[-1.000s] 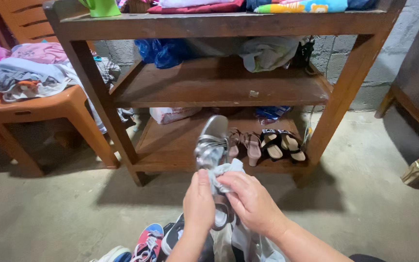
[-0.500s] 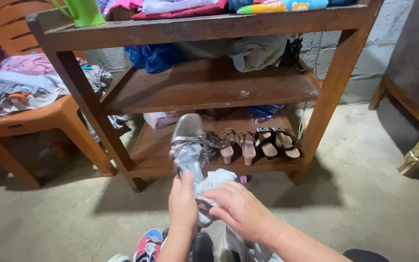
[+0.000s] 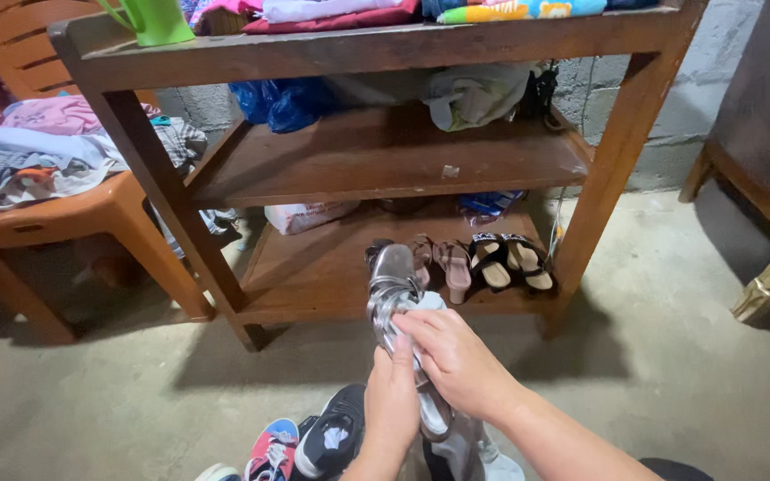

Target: The person wipes a silver high-heeled shoe with a white cloth, then wipes a red and blue sneaker. The shoes are handled one at a time and placed back on a wooden shelf.

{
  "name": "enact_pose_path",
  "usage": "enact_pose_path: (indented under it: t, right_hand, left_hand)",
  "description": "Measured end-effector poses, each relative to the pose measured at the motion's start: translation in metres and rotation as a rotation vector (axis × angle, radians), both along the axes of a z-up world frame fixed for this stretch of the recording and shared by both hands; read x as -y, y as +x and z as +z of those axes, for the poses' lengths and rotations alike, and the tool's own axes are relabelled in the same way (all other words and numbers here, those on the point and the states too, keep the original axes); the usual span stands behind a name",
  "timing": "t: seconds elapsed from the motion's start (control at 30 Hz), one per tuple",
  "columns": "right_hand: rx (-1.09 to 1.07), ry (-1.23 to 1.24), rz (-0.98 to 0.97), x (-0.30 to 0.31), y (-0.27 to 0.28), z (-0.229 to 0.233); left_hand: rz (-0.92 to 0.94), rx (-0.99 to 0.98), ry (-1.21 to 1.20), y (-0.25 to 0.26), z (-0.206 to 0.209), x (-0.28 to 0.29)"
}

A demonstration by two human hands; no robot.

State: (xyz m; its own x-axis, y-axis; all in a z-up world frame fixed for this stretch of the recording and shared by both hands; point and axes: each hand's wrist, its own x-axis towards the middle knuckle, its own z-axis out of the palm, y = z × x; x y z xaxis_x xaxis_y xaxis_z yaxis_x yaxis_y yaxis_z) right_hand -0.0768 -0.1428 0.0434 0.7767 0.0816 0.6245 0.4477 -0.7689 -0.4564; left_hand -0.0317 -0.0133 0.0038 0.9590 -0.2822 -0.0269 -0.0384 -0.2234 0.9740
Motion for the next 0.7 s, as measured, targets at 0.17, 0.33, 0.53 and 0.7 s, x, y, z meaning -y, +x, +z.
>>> enact_pose_path:
  t: [0.17, 0.33, 0.53, 0.7]
  right_hand:
    - [-0.025, -0.001, 0.018, -0.003, -0.003, 0.006]
    - [-0.041, -0.006, 0.066, -0.013, -0.007, 0.011]
    - [-0.063, 0.025, 0.092, -0.019, -0.012, 0.013]
    - [-0.044, 0.014, 0.063, -0.018, -0.015, 0.014]
  left_hand:
    - [0.017, -0.017, -0.011, 0.011, -0.002, -0.003]
    - [0.092, -0.122, -0.212, 0.025, -0.014, -0.008]
    - [0.086, -0.19, -0.407, 0.036, -0.024, -0.01]
    - [0.06, -0.174, -0.415, 0.039, -0.031, -0.007]
